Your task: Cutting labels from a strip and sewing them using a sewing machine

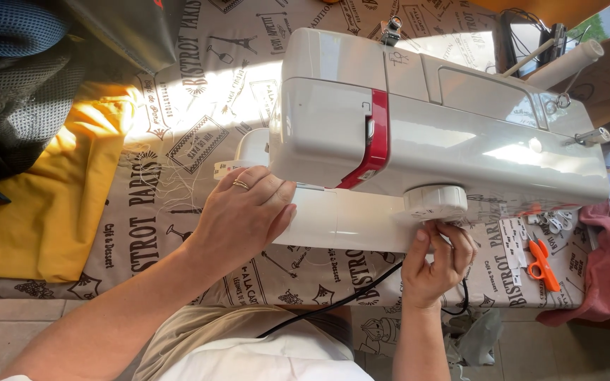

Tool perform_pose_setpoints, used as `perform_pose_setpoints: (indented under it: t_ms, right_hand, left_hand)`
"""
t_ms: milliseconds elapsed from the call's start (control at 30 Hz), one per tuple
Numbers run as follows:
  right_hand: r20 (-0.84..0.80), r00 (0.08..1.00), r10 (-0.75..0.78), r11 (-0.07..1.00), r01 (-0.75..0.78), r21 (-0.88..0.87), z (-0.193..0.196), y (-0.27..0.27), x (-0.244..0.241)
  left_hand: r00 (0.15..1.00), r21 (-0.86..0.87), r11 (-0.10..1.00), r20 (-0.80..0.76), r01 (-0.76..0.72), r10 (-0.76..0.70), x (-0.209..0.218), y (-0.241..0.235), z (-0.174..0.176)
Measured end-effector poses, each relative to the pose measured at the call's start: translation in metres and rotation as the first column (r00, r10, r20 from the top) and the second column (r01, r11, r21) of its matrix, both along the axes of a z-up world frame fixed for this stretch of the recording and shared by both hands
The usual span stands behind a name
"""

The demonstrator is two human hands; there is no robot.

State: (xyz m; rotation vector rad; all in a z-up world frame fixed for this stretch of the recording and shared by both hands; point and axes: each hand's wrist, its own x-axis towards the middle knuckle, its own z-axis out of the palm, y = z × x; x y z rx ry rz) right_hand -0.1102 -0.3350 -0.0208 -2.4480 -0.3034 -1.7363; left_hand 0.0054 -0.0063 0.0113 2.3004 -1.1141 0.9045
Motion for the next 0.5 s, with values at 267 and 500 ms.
perform_pose_setpoints:
  t_ms: [267,500]
  right_hand:
    - [-0.001,1.0,0.017,1.0,-0.017,-0.012,0.0032,0.0009,-0.0007]
    - [0.012,0.999,0.034,0.999,-0.034,0.001,0.0022,-0.0001,0.0017]
  left_hand:
    - [1.0,-0.022,1.0,0.012,0.015,-0.015,-0.0041,0.0007,0.0042]
    - [0.999,-0.052,0.998,0.042,0.027,-0.025,-0.0036,0.0011,0.002]
